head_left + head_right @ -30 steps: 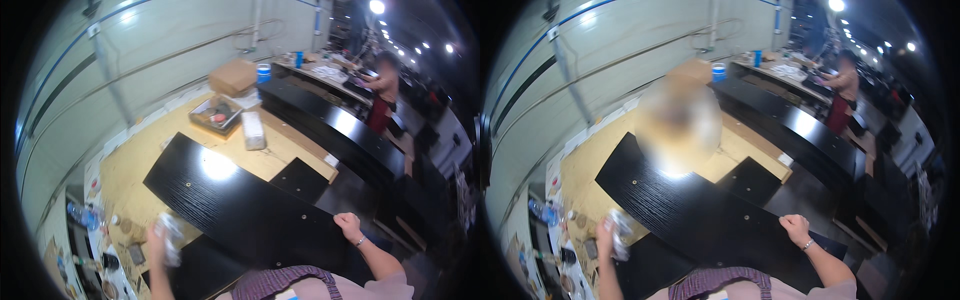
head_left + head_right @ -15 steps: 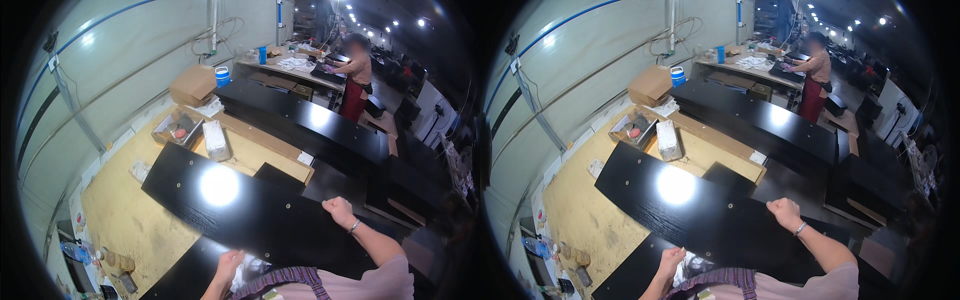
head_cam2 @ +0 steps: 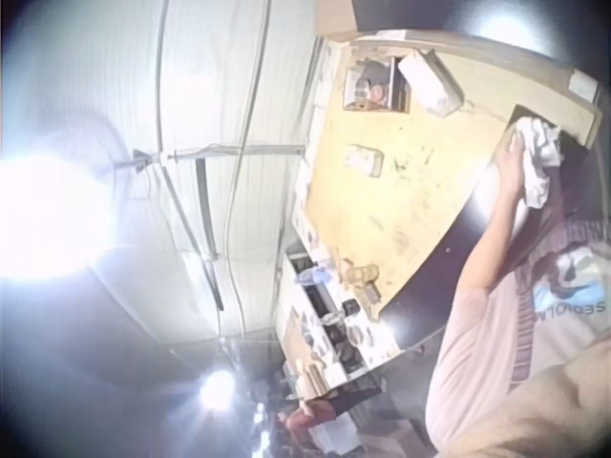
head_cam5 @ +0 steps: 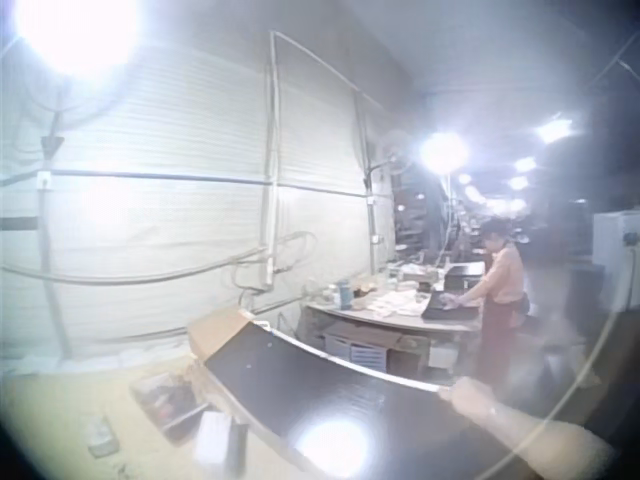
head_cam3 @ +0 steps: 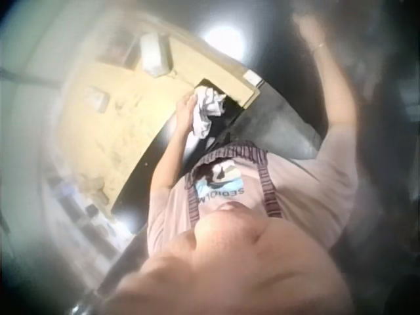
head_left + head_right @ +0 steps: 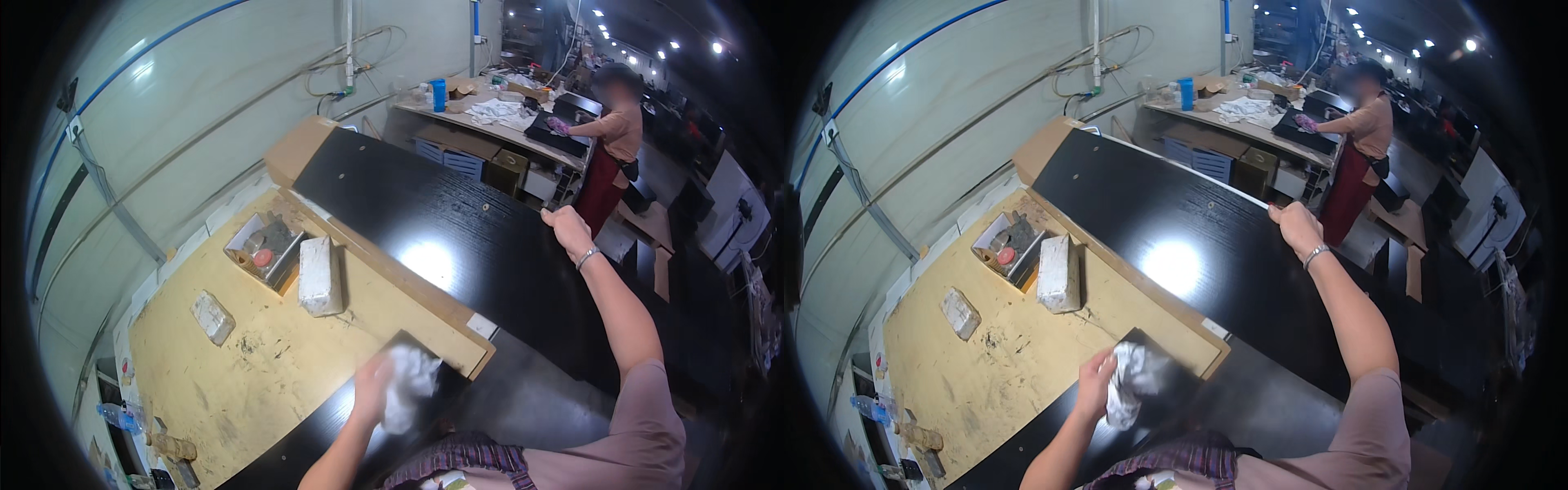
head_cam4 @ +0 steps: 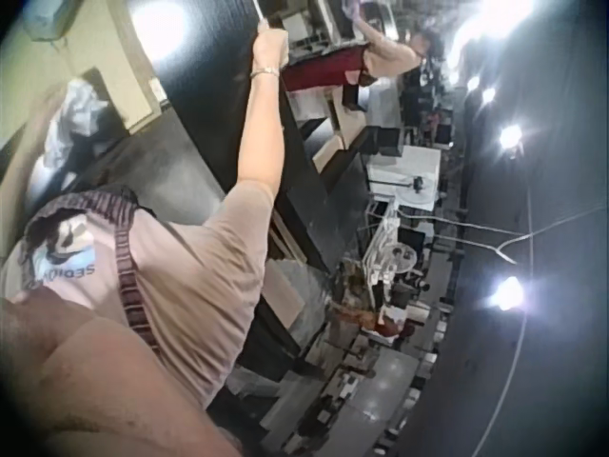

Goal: The person wipes a long black wooden board with a white cloth, then uses a small sanding block to rub the surface, and continues wiping the board with the cloth. The person repeats this cycle of sanding and wiping across the board's surface.

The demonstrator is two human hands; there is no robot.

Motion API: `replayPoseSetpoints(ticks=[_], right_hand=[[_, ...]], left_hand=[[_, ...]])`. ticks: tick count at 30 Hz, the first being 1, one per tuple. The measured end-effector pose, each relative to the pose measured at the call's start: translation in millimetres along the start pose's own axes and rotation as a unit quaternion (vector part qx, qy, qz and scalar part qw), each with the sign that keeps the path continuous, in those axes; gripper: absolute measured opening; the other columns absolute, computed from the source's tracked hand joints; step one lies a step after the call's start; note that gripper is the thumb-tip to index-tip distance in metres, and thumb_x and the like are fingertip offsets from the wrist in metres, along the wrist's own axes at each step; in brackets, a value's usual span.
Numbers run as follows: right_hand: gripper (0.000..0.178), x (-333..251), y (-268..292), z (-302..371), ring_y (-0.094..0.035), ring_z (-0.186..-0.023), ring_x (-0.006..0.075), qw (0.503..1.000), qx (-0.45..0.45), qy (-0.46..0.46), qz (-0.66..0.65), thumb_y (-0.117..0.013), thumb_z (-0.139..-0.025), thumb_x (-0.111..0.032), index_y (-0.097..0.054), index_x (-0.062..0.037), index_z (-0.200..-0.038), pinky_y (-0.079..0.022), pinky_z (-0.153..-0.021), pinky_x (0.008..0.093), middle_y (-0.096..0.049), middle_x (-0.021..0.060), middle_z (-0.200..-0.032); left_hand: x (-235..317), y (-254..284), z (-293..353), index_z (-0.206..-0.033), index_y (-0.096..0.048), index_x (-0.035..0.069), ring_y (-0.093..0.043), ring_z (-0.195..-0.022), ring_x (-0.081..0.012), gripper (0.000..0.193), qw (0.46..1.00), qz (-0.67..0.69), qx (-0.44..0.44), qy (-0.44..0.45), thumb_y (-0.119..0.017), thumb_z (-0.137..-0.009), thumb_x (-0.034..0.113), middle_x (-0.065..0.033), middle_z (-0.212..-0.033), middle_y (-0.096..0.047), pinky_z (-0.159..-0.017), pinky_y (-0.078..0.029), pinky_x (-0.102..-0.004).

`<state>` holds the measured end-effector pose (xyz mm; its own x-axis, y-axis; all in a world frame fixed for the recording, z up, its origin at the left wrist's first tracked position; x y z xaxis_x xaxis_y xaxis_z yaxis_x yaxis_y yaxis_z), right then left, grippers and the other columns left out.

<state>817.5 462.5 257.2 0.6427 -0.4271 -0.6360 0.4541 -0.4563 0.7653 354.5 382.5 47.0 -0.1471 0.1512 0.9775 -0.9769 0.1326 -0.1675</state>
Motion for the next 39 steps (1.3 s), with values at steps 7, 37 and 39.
replayPoseSetpoints(ticks=[7,37,39], right_hand=[[0.048,9,-25,-79,-0.067,-0.107,0.0312,0.999,-0.025,-0.036,0.018,-0.069,-0.093,-0.045,-0.067,0.0008,-0.108,-0.047,-0.093,0.0417,-0.072,0.0182,-0.108],[0.048,47,-104,-76,-0.068,-0.102,0.0431,0.969,-0.079,0.15,0.179,-0.054,-0.1,-0.043,-0.068,0.0026,-0.105,-0.051,-0.093,0.0521,-0.071,0.028,-0.104],[0.046,45,-103,-73,-0.066,-0.11,0.0412,0.969,-0.107,0.127,0.182,-0.056,-0.099,-0.041,-0.068,0.002,-0.107,-0.05,-0.097,0.0516,-0.069,0.0289,-0.115]], left_hand=[[-58,60,61,-0.12,-0.068,-0.007,-0.066,-0.091,-0.017,0.036,0.962,-0.231,0.141,0.034,-0.065,-0.095,0.02,-0.0136,-0.099,-0.074,-0.084,-0.052,-0.0326],[-69,62,79,-0.114,-0.067,-0.007,-0.064,-0.078,-0.0136,0.029,0.945,-0.263,0.195,-0.015,-0.064,-0.094,0.014,-0.011,-0.086,-0.073,-0.073,-0.052,-0.0315],[-66,60,79,-0.114,-0.067,-0.007,-0.065,-0.079,-0.014,0.028,0.943,-0.268,0.192,-0.041,-0.063,-0.094,0.013,-0.0111,-0.087,-0.073,-0.074,-0.052,-0.0314]])
Point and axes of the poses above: each hand's wrist, its own z-axis away from the middle knuckle, its own y-axis out of the back of the hand, x = y × z, the point moved 6 cm from there along -z, towards the middle knuckle
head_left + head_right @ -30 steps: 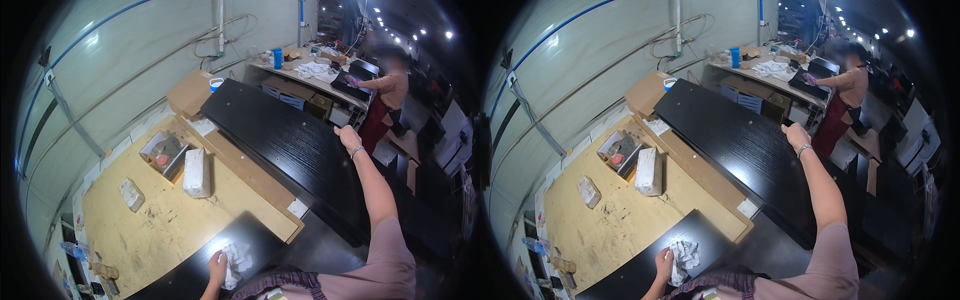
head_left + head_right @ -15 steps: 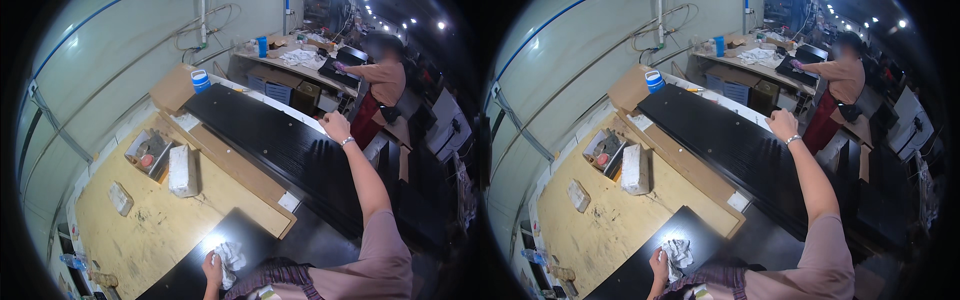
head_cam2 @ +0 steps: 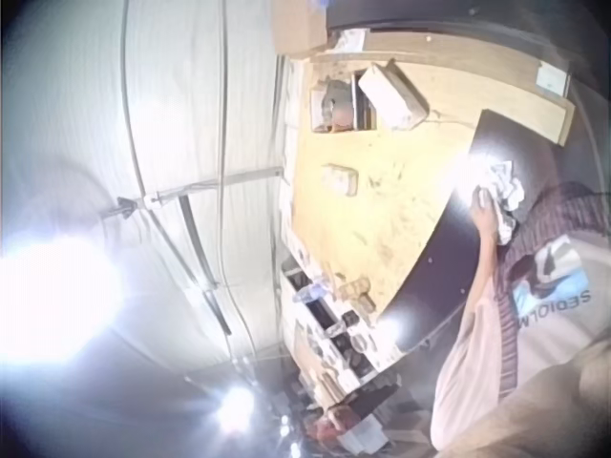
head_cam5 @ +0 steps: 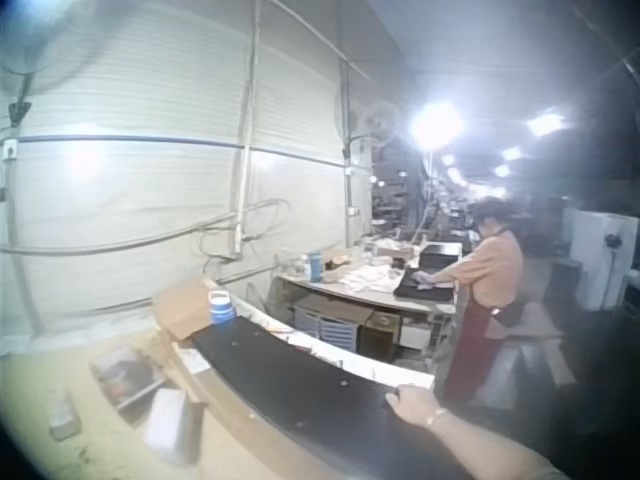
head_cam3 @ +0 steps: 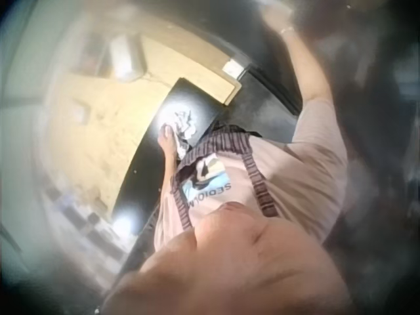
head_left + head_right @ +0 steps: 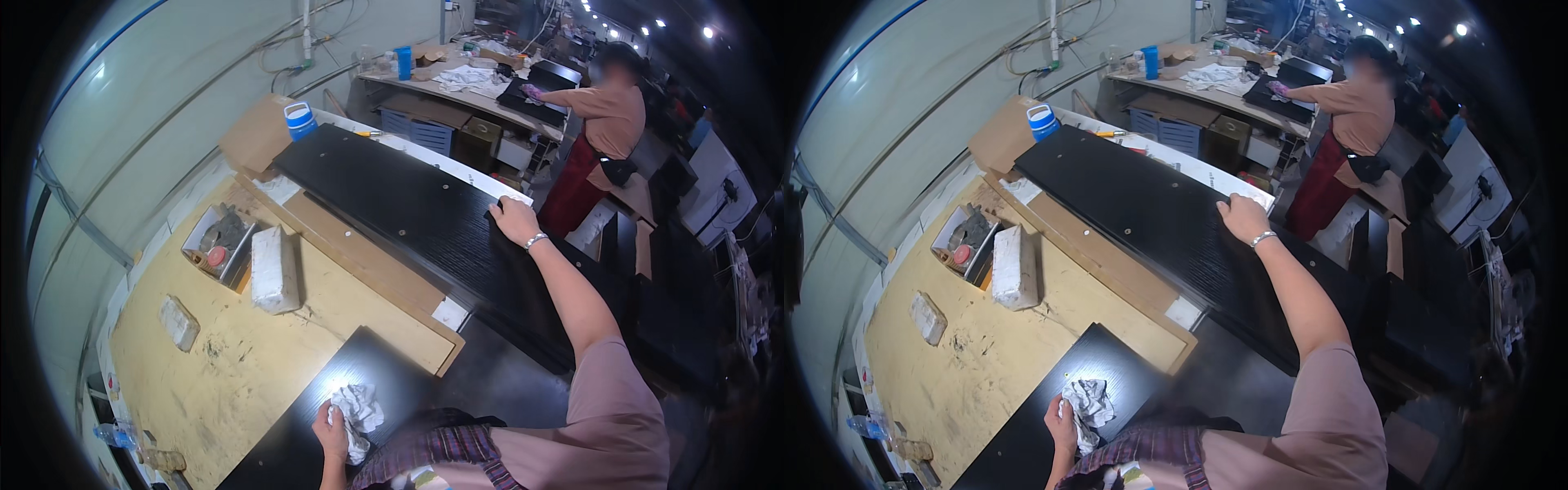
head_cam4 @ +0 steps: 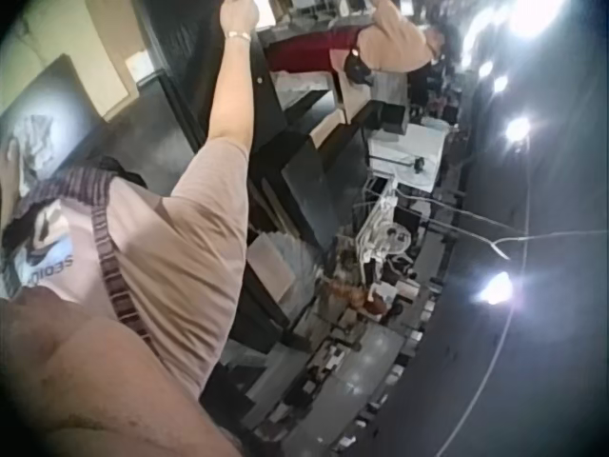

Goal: The person wipes a long black wooden board with a white cloth, then uses a small sanding block to rub the surface, and continues wiping the board with the cloth. The person repeats this cycle of sanding and wiping across the board's surface.

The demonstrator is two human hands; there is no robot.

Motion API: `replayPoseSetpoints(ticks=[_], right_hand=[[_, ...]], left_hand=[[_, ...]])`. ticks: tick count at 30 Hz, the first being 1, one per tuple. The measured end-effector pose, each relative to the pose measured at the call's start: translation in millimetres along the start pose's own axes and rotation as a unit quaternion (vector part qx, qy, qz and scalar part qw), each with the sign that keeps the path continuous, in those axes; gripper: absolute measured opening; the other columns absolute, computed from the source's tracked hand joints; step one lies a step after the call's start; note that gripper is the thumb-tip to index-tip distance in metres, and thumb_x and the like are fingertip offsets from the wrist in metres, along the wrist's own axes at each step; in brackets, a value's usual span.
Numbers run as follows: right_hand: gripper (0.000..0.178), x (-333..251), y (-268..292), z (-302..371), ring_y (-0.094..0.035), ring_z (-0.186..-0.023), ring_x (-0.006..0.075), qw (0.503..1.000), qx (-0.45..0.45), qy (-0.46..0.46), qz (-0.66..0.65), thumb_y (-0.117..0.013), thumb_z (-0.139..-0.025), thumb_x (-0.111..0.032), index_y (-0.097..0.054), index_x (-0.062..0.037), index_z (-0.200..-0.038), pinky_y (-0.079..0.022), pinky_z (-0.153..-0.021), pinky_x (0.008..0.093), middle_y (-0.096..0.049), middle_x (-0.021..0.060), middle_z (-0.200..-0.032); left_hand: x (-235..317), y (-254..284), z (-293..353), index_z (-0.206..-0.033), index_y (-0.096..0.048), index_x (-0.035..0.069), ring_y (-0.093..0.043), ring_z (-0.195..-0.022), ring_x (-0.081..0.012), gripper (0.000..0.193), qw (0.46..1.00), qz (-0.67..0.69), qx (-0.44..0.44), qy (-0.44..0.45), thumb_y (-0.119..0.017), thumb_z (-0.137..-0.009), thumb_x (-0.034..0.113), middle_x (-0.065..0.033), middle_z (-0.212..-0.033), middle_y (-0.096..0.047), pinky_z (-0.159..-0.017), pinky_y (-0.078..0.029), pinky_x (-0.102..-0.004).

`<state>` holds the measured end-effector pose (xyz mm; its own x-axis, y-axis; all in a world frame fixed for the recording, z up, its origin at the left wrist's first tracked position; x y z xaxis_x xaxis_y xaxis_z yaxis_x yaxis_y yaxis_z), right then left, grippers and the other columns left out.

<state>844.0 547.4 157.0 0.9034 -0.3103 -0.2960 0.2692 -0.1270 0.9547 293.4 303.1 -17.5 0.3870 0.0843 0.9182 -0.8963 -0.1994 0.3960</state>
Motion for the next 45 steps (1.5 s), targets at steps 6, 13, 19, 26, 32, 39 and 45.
replayPoseSetpoints(ticks=[6,13,19,26,32,39,45], right_hand=[[0.047,-62,-4,12,-0.056,-0.122,0.0364,0.953,0.202,0.219,0.055,-0.067,-0.088,-0.038,-0.064,0.0019,-0.113,-0.047,-0.099,0.0481,-0.058,0.0221,-0.131],[0.06,-202,-28,101,-0.048,-0.134,0.0359,0.88,-0.173,0.377,-0.231,-0.062,-0.094,-0.046,-0.059,0.0009,-0.132,-0.036,-0.114,0.0489,-0.053,0.023,-0.143],[0.056,-160,-22,51,-0.045,-0.132,0.0387,0.983,0.065,0.172,-0.008,-0.065,-0.088,-0.05,-0.069,-0.0031,-0.119,-0.036,-0.106,0.056,-0.056,0.022,-0.135],[0.059,-244,-106,223,-0.041,-0.14,0.0347,0.807,-0.236,0.486,-0.237,-0.072,-0.088,-0.035,-0.057,-0.0041,-0.135,-0.023,-0.121,0.0579,-0.05,0.0222,-0.142],[0.081,-155,-25,278,-0.025,-0.153,0.0352,0.89,0.004,0.412,-0.197,-0.083,-0.079,-0.038,-0.049,-0.0006,-0.142,-0.021,-0.123,0.0564,-0.038,0.0214,-0.156],[0.093,-38,28,229,-0.012,-0.156,0.0391,0.979,-0.029,0.199,-0.03,-0.061,-0.095,-0.054,-0.025,0.0044,-0.157,-0.013,-0.126,0.0507,-0.015,0.0295,-0.166],[0.09,59,41,294,-0.021,-0.155,0.0376,0.997,-0.012,0.076,0.02,-0.073,-0.09,-0.041,-0.03,0.0024,-0.156,-0.019,-0.125,0.0507,-0.024,0.0246,-0.165]], left_hand=[[-1,-2,2,-0.111,-0.067,-0.007,-0.064,-0.08,-0.0141,0.029,1.0,0.008,0.009,-0.014,-0.062,-0.094,0.016,-0.0112,-0.086,-0.072,-0.075,-0.052,-0.0315],[-9,-3,-1,-0.112,-0.065,-0.01,-0.06,-0.08,-0.0141,0.034,1.0,0.002,0.011,-0.016,-0.062,-0.097,0.021,-0.0095,-0.086,-0.07,-0.076,-0.051,-0.0324],[-32,4,4,-0.121,-0.06,-0.009,-0.06,-0.098,-0.0179,0.036,0.997,0.057,-0.014,-0.045,-0.06,-0.102,0.021,-0.0115,-0.109,-0.066,-0.09,-0.047,-0.0316],[-28,-7,-5,-0.125,-0.059,-0.009,-0.059,-0.099,-0.018,0.036,0.994,0.097,-0.054,0.002,-0.056,-0.103,0.02,-0.0115,-0.111,-0.065,-0.091,-0.048,-0.0324],[-35,2,-2,-0.123,-0.06,-0.009,-0.06,-0.098,-0.0183,0.036,0.997,0.061,-0.051,-0.004,-0.056,-0.103,0.021,-0.0114,-0.108,-0.065,-0.09,-0.048,-0.0323],[-18,-3,-6,-0.122,-0.059,-0.009,-0.058,-0.096,-0.0173,0.034,0.997,0.052,-0.057,0.005,-0.054,-0.105,0.019,-0.0117,-0.106,-0.065,-0.088,-0.047,-0.0308],[-41,2,-15,-0.122,-0.06,-0.009,-0.058,-0.096,-0.0181,0.036,0.997,0.027,-0.072,-0.023,-0.054,-0.106,0.022,-0.0121,-0.106,-0.065,-0.087,-0.047,-0.0318]])
Point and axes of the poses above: each hand's wrist, its own z-axis away from the middle knuckle, its own y-axis out of the back of the hand, x = y × z, the point moved 6 cm from there along -z, towards the middle knuckle
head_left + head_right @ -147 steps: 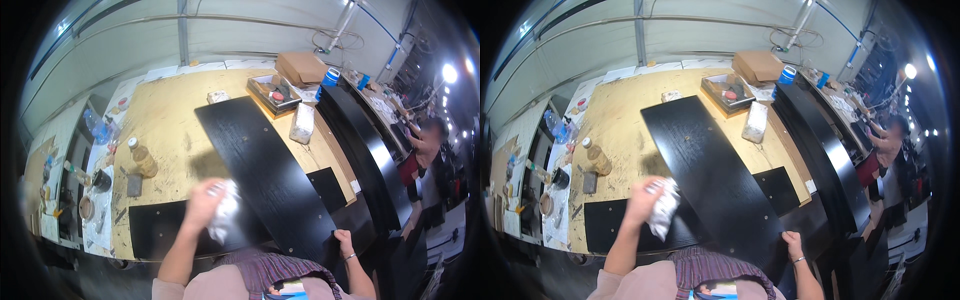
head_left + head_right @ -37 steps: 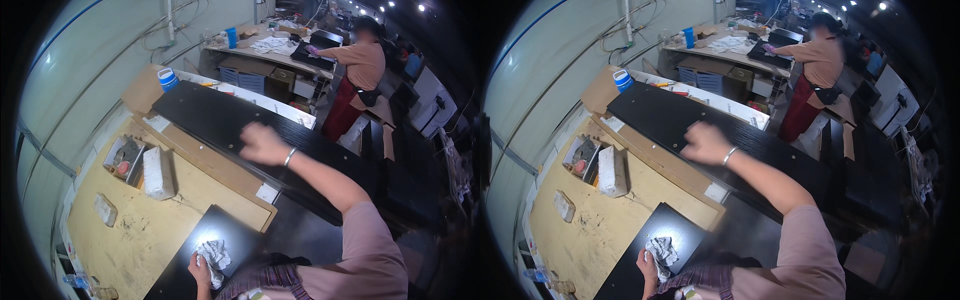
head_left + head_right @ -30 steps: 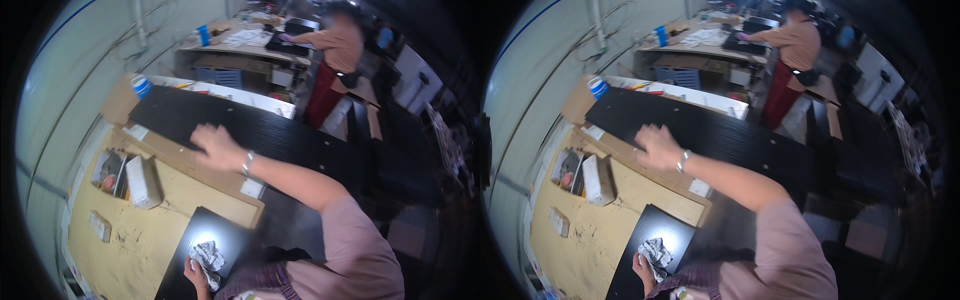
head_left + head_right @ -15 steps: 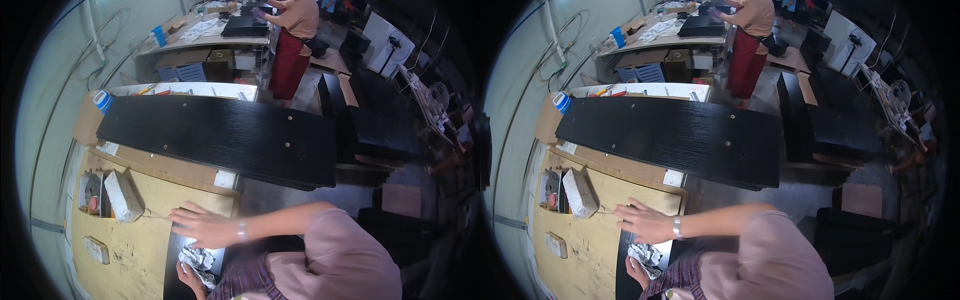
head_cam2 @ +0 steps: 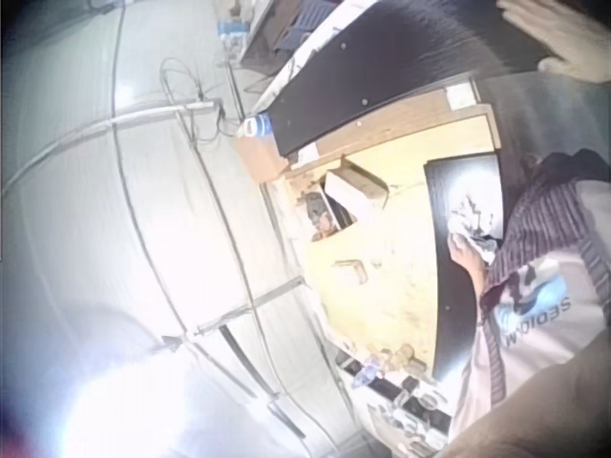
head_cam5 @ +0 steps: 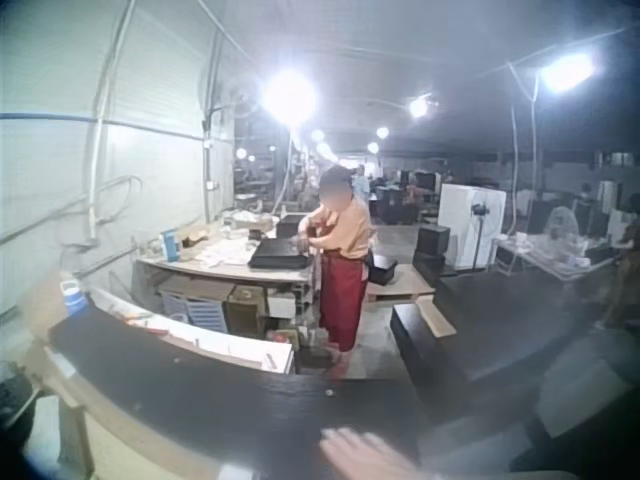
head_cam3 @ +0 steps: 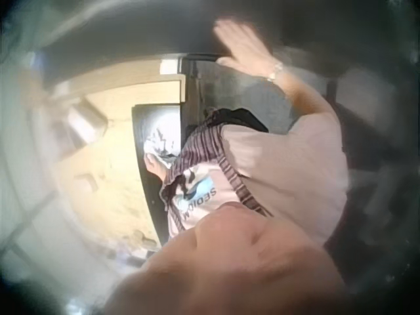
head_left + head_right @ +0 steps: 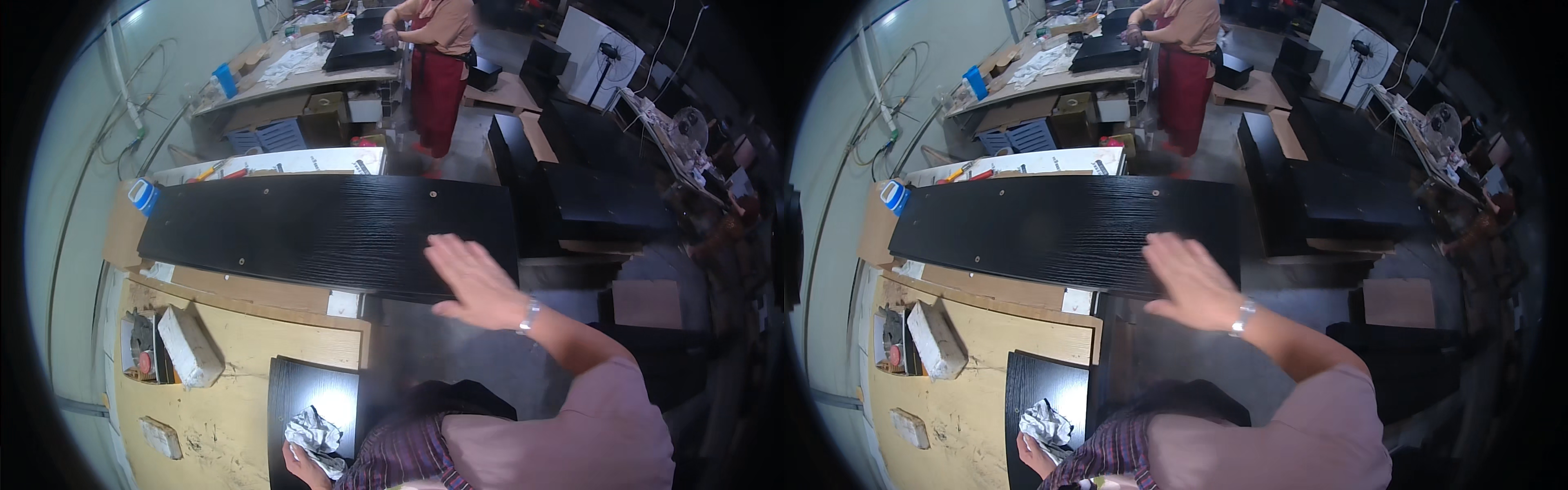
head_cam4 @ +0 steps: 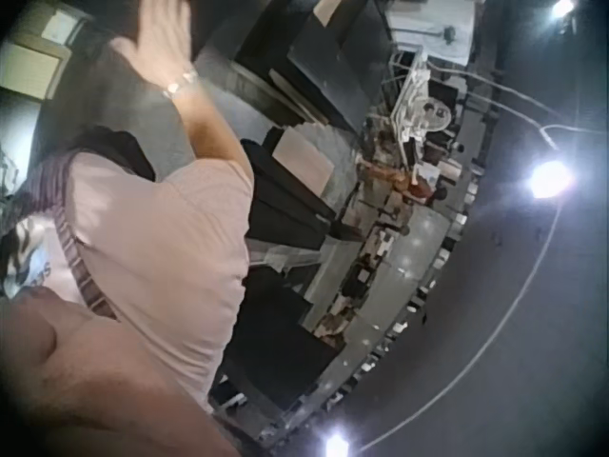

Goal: The person wipes a long black wooden board with a white cloth, then uses a small sanding block to rub the surface, and continues wiping the board with the cloth. The person repeats this cycle of sanding and wiping across the board's surface.

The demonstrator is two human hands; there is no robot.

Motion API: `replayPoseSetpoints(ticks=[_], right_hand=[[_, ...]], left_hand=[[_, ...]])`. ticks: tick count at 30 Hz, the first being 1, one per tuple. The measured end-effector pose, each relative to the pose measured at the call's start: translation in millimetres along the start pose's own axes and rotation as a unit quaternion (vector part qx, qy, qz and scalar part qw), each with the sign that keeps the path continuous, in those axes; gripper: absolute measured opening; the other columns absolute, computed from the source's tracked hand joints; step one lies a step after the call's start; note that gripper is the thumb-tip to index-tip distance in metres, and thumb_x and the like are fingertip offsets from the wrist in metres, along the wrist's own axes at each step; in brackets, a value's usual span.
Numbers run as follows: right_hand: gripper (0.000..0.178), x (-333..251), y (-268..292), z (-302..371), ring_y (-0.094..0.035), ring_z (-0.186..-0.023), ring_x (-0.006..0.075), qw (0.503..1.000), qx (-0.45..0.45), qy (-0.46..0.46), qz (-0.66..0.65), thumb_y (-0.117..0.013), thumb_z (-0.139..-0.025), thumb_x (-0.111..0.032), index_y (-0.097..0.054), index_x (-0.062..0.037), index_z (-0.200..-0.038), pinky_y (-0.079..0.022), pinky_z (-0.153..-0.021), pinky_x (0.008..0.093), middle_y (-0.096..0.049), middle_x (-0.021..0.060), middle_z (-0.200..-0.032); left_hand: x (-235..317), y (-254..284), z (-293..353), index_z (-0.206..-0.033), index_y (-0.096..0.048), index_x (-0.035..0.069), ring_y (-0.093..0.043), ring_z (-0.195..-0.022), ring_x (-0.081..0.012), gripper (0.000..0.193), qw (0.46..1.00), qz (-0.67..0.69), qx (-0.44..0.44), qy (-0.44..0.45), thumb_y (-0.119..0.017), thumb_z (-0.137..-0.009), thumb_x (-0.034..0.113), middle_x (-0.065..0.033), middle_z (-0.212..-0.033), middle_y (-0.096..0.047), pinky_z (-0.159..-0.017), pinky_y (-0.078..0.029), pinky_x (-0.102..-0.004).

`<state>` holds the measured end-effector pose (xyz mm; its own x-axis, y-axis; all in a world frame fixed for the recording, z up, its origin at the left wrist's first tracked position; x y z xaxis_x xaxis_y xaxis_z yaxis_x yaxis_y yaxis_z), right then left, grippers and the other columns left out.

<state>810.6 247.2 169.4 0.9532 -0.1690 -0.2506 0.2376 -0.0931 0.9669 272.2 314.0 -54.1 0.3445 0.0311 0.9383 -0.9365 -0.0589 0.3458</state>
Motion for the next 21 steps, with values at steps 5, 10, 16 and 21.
replayPoseSetpoints(ticks=[5,10,16,21], right_hand=[[0.075,131,31,92,-0.042,-0.142,0.0367,0.924,-0.067,-0.347,0.149,-0.059,-0.095,-0.052,-0.05,0.0059,-0.143,-0.029,-0.117,0.0538,-0.052,0.0235,-0.146],[0.072,54,73,17,-0.047,-0.132,0.0389,0.971,0.206,-0.07,0.099,-0.081,-0.078,-0.03,-0.051,0.003,-0.135,-0.038,-0.105,0.0494,-0.047,0.0232,-0.146],[0.083,-7,-13,-94,-0.032,-0.149,0.035,0.982,0.148,0.11,0.04,-0.068,-0.089,-0.051,-0.044,0.0041,-0.146,-0.031,-0.117,0.0477,-0.036,0.0216,-0.159],[0.067,88,22,-61,-0.042,-0.139,0.0375,0.979,0.157,-0.101,0.076,-0.069,-0.09,-0.042,-0.05,0.003,-0.136,-0.036,-0.112,0.0466,-0.047,0.0237,-0.148]], left_hand=[[-1,4,2,-0.12,-0.061,-0.01,-0.058,-0.095,-0.02,0.038,0.999,-0.03,0.006,-0.023,-0.054,-0.105,0.024,-0.0144,-0.104,-0.066,-0.087,-0.047,-0.0339],[0,6,-2,-0.121,-0.06,-0.01,-0.058,-0.095,-0.0218,0.039,0.998,-0.051,0.021,-0.02,-0.054,-0.105,0.025,-0.016,-0.106,-0.066,-0.088,-0.047,-0.0349],[54,-4,13,-0.125,-0.067,-0.002,-0.063,-0.113,-0.0437,0.049,0.976,-0.205,0.059,0.044,-0.054,-0.104,0.04,-0.0283,-0.122,-0.067,-0.1,-0.048,-0.0471],[3,-4,1,-0.125,-0.058,-0.009,-0.059,-0.098,-0.0224,0.04,0.998,-0.044,0.016,-0.031,-0.054,-0.105,0.026,-0.0162,-0.11,-0.065,-0.09,-0.047,-0.0346]])
Point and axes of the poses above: each hand's wrist, its own z-axis away from the middle knuckle, its own y-axis out of the back of the hand, x = y × z, the point moved 6 cm from there along -z, towards the middle knuckle
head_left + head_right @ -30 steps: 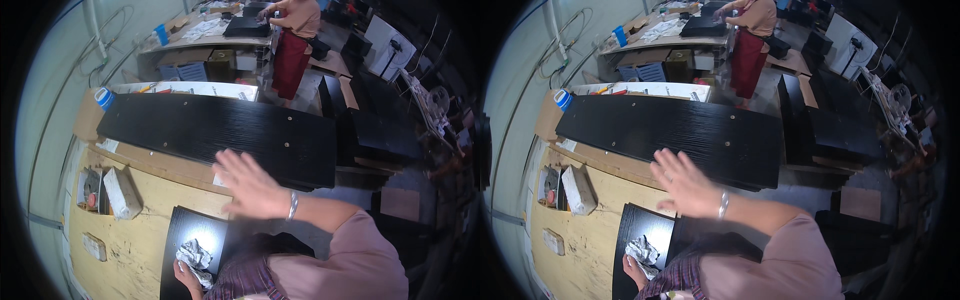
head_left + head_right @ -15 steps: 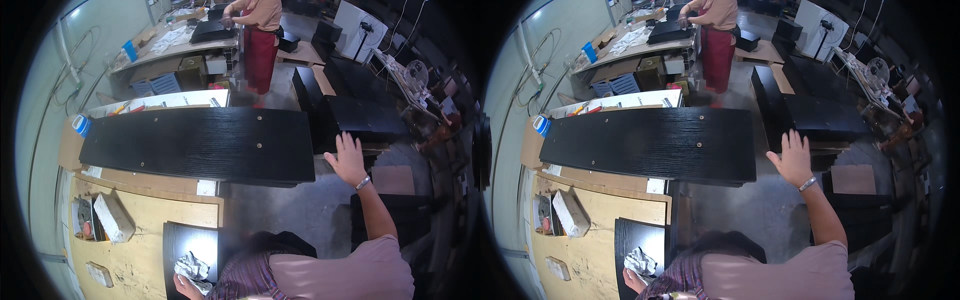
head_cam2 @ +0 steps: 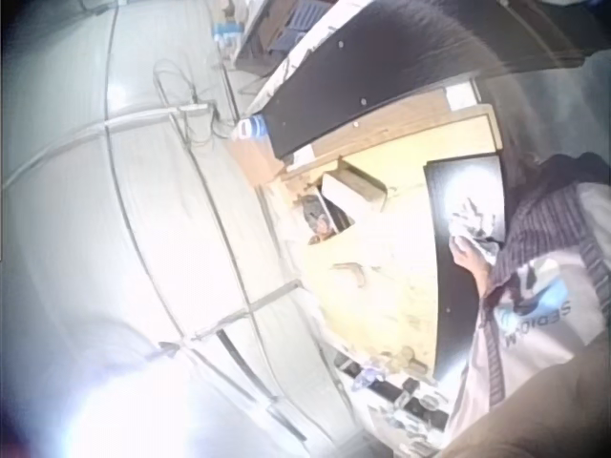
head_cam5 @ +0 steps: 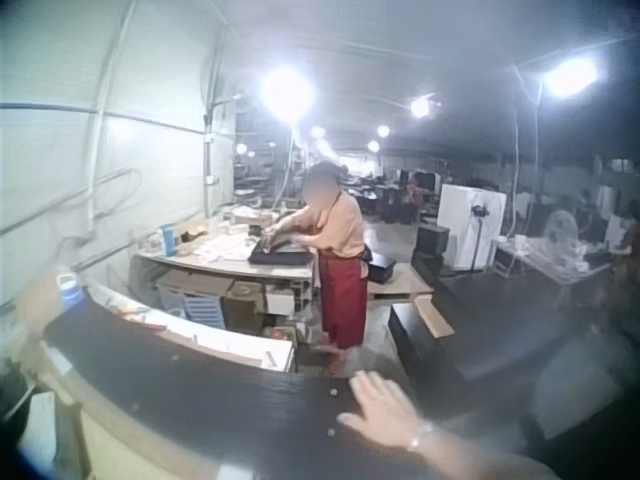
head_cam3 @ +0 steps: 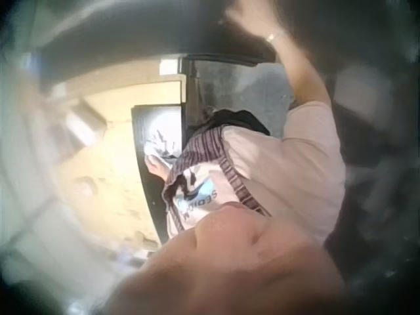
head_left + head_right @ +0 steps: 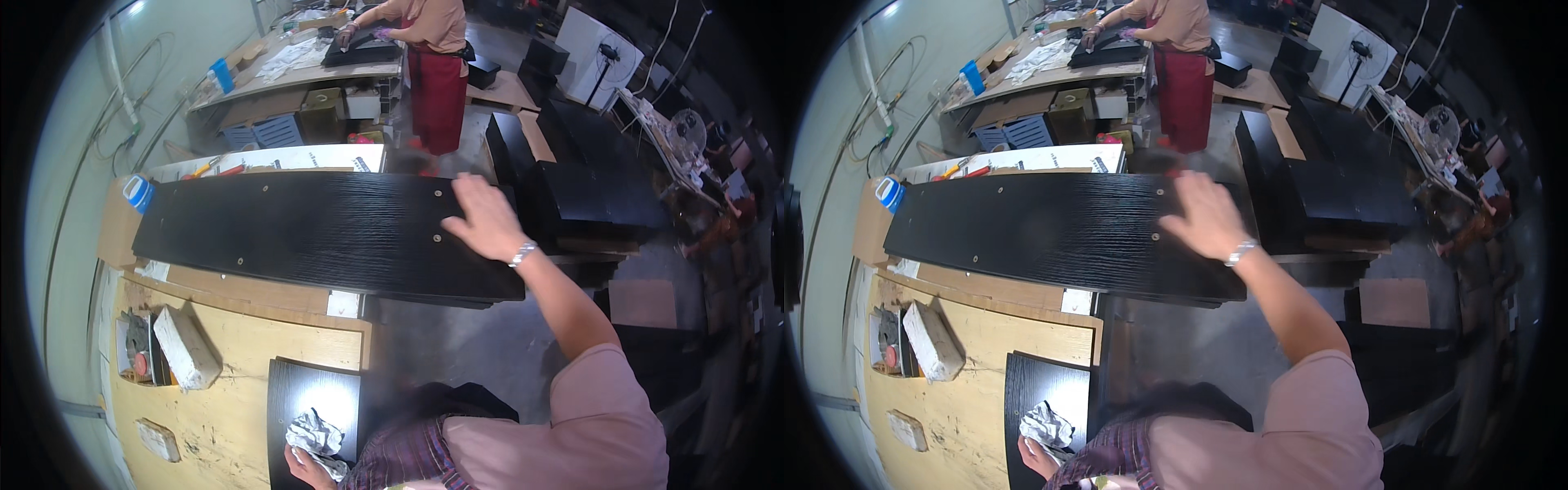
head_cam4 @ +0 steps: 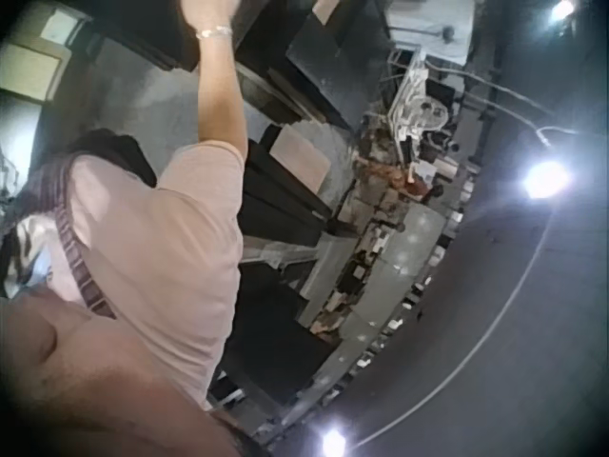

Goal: The person wipes a long black wooden board with a white cloth, then uses a small sanding block to rub the surface, and continues wiping the board with the cloth. The person repeats this cycle of sanding and wiping across the board's surface.

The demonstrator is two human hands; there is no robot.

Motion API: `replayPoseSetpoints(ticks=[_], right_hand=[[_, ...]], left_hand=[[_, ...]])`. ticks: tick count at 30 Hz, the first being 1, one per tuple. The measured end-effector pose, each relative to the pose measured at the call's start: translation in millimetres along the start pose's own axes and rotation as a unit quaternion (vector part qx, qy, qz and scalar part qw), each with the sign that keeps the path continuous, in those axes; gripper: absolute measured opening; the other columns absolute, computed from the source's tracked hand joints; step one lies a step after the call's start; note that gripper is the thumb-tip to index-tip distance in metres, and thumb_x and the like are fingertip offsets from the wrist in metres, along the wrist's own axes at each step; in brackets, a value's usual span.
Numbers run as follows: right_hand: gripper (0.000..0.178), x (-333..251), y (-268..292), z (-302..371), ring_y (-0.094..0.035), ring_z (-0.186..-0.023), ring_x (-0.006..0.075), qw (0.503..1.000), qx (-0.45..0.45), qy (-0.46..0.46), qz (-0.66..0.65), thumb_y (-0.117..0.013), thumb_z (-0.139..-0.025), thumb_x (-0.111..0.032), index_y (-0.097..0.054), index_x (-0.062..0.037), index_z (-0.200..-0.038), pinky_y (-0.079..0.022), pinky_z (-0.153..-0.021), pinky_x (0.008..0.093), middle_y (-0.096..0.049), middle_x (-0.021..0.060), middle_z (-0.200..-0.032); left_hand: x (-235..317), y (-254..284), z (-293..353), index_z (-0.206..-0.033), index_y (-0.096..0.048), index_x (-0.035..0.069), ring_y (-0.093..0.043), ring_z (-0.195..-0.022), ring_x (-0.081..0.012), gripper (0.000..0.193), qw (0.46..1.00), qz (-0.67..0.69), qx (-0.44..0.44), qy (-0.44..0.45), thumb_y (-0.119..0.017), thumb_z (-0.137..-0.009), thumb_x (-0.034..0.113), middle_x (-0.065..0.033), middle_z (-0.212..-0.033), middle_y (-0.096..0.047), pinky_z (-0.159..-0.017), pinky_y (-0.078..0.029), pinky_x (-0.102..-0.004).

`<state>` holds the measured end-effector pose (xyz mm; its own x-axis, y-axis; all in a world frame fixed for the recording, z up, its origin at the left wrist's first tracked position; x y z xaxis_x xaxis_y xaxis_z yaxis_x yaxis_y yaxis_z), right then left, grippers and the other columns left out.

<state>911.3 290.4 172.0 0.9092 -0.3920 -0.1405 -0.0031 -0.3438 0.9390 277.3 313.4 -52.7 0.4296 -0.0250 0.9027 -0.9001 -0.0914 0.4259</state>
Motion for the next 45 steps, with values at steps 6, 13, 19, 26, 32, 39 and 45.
replayPoseSetpoints(ticks=[6,13,19,26,32,39,45], right_hand=[[0.069,130,13,83,-0.047,-0.138,0.039,0.958,-0.026,-0.286,0.026,-0.053,-0.1,-0.051,-0.055,0.0061,-0.139,-0.036,-0.114,0.0467,-0.051,0.0251,-0.148],[0.026,7,88,114,-0.067,-0.109,0.0289,0.938,0.303,-0.103,-0.135,-0.063,-0.085,0.004,-0.069,-0.0002,-0.11,-0.054,-0.095,0.0388,-0.068,0.0148,-0.12],[0.023,-182,2,106,-0.069,-0.1,0.0281,0.873,-0.058,0.128,-0.466,-0.068,-0.081,0.004,-0.07,0.0037,-0.104,-0.054,-0.088,0.0356,-0.069,0.0154,-0.111],[0.038,-275,-141,124,-0.064,-0.109,0.0363,0.872,-0.234,0.165,-0.398,-0.074,-0.081,-0.005,-0.065,0.0037,-0.117,-0.052,-0.095,0.0389,-0.065,0.0189,-0.121],[0.059,-313,-171,132,-0.056,-0.123,0.0401,0.885,-0.3,0.207,-0.29,-0.078,-0.081,-0.015,-0.057,0.0055,-0.132,-0.045,-0.107,0.0434,-0.062,0.0236,-0.128],[0.057,-324,-195,129,-0.057,-0.111,0.0427,0.894,-0.255,0.251,-0.27,-0.075,-0.082,-0.009,-0.054,0.0074,-0.132,-0.047,-0.099,0.0457,-0.059,0.0235,-0.116],[0.051,-331,-196,132,-0.057,-0.113,0.0426,0.913,-0.23,0.258,-0.219,-0.072,-0.087,-0.011,-0.054,0.0064,-0.131,-0.047,-0.099,0.0458,-0.059,0.0232,-0.116]], left_hand=[[3,-2,6,-0.123,-0.058,-0.009,-0.058,-0.098,-0.0205,0.038,1.0,0.018,0.0,0.009,-0.053,-0.105,0.023,-0.0147,-0.108,-0.065,-0.089,-0.047,-0.0338],[47,6,-21,-0.12,-0.061,-0.01,-0.063,-0.094,-0.0229,0.03,0.992,0.059,-0.046,0.101,-0.049,-0.1,0.009,-0.016,-0.105,-0.068,-0.085,-0.051,-0.0353],[115,-24,-58,-0.132,-0.06,-0.004,-0.072,-0.09,-0.0276,0.039,0.998,-0.059,-0.008,0.026,-0.063,-0.097,0.012,-0.017,-0.11,-0.073,-0.084,-0.057,-0.0403],[110,-37,28,-0.127,-0.066,0.018,-0.061,-0.105,-0.0293,0.05,0.915,-0.322,-0.129,-0.206,-0.075,-0.078,0.022,-0.0071,-0.122,-0.065,-0.094,-0.047,-0.0433],[-12,175,153,-0.127,-0.066,0.006,-0.059,-0.116,-0.036,0.043,0.896,-0.362,0.239,0.099,-0.07,-0.085,0.009,-0.017,-0.124,-0.065,-0.102,-0.046,-0.0442],[5,245,253,-0.125,-0.065,-0.002,-0.066,-0.109,-0.036,0.038,0.812,-0.309,0.45,0.205,-0.068,-0.088,0.005,-0.0203,-0.117,-0.067,-0.096,-0.05,-0.0412],[34,177,234,-0.12,-0.069,0.005,-0.067,-0.102,-0.0368,0.038,0.884,-0.333,0.307,0.113,-0.07,-0.082,0.01,-0.0169,-0.11,-0.068,-0.088,-0.054,-0.0439]])
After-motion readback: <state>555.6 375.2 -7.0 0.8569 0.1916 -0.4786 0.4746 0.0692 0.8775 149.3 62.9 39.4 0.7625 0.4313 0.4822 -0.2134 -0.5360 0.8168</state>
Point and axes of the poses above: each hand's wrist, its own z-axis away from the middle knuckle, its own y-axis out of the back of the hand, x = y × z, the point moved 6 cm from there along -z, towards the middle knuckle
